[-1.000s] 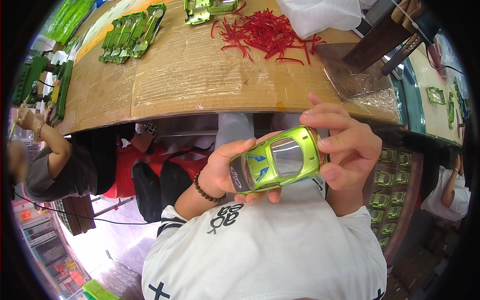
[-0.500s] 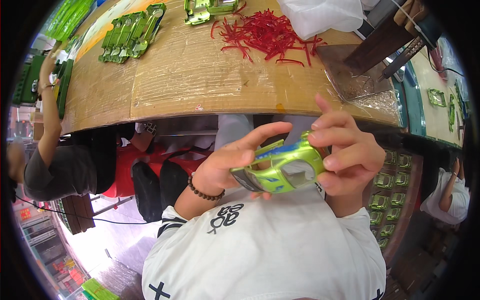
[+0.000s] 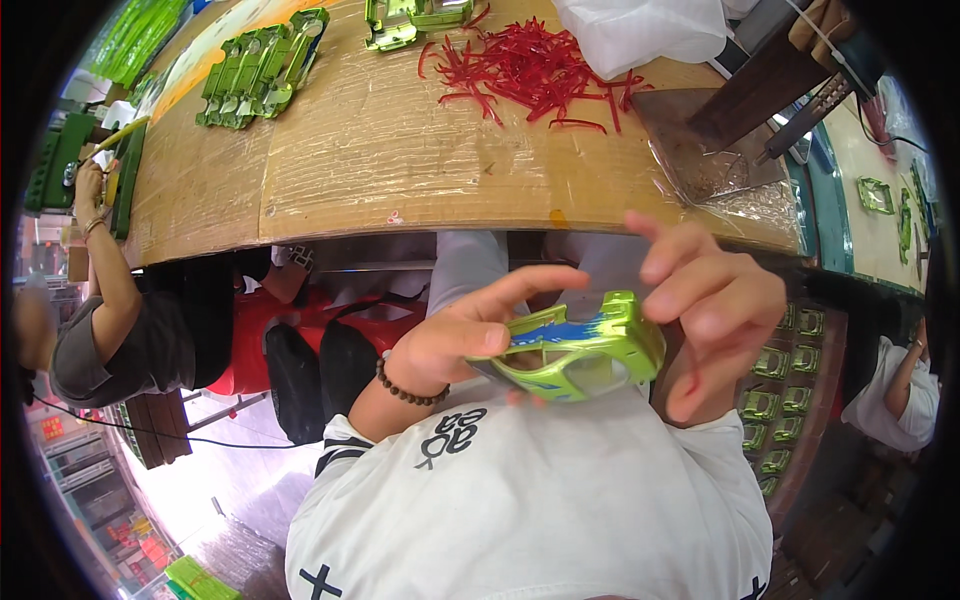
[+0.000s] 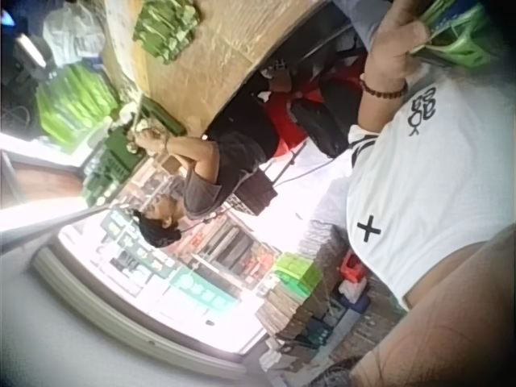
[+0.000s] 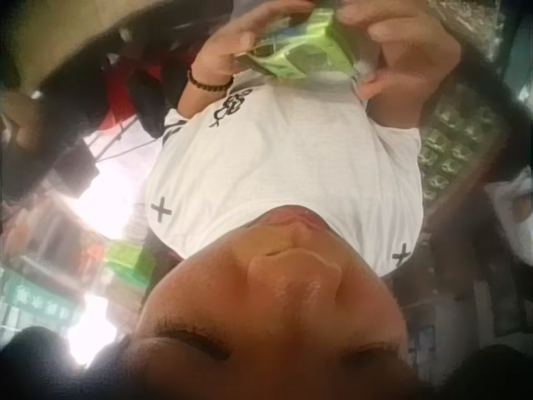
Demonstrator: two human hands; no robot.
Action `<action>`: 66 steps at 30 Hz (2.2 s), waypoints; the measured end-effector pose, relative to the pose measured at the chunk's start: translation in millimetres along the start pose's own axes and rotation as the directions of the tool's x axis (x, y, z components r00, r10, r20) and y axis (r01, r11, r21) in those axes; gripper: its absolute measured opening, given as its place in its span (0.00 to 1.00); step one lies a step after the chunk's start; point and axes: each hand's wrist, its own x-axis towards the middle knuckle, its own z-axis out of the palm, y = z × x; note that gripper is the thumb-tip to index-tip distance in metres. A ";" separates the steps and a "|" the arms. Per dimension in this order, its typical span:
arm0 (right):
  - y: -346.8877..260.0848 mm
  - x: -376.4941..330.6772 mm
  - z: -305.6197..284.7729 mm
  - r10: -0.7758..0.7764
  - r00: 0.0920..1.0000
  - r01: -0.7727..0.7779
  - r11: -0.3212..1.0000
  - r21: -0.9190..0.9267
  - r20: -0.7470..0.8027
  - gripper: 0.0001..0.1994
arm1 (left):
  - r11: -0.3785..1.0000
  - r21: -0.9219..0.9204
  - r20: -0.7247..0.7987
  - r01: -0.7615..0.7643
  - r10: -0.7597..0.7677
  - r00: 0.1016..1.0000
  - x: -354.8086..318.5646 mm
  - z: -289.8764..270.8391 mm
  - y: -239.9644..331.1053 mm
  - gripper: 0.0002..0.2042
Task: The person assembles small green plastic car-shaped components by hand. They pick up a green plastic shell, insert a red plastic strip into a slot, and then place the finished unit on a wooden table. The process is repeated for multiple identical units.
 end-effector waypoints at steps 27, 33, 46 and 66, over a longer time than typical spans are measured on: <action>-16.5 -7.9 28.2 0.172 0.949 -0.274 0.864 -0.423 -0.264 0.22 | 0.517 0.729 -0.001 -0.449 0.656 0.755 -4.4 8.1 -2.8 0.46; -12.4 -12.9 50.1 0.270 0.838 -0.364 0.924 -0.116 -0.474 0.20 | 0.493 0.733 0.028 -0.469 0.667 0.744 -1.9 4.8 -6.9 0.46; -1.0 -9.7 52.6 0.047 0.917 -0.221 0.887 -0.406 -0.395 0.23 | 0.544 0.668 -0.003 -0.508 0.684 0.730 1.1 1.3 -16.2 0.46; 5.9 -9.7 57.0 -0.078 0.961 -0.144 0.678 -0.721 -0.265 0.19 | 0.703 0.503 -0.207 -0.503 0.663 0.720 7.3 10.1 -18.3 0.50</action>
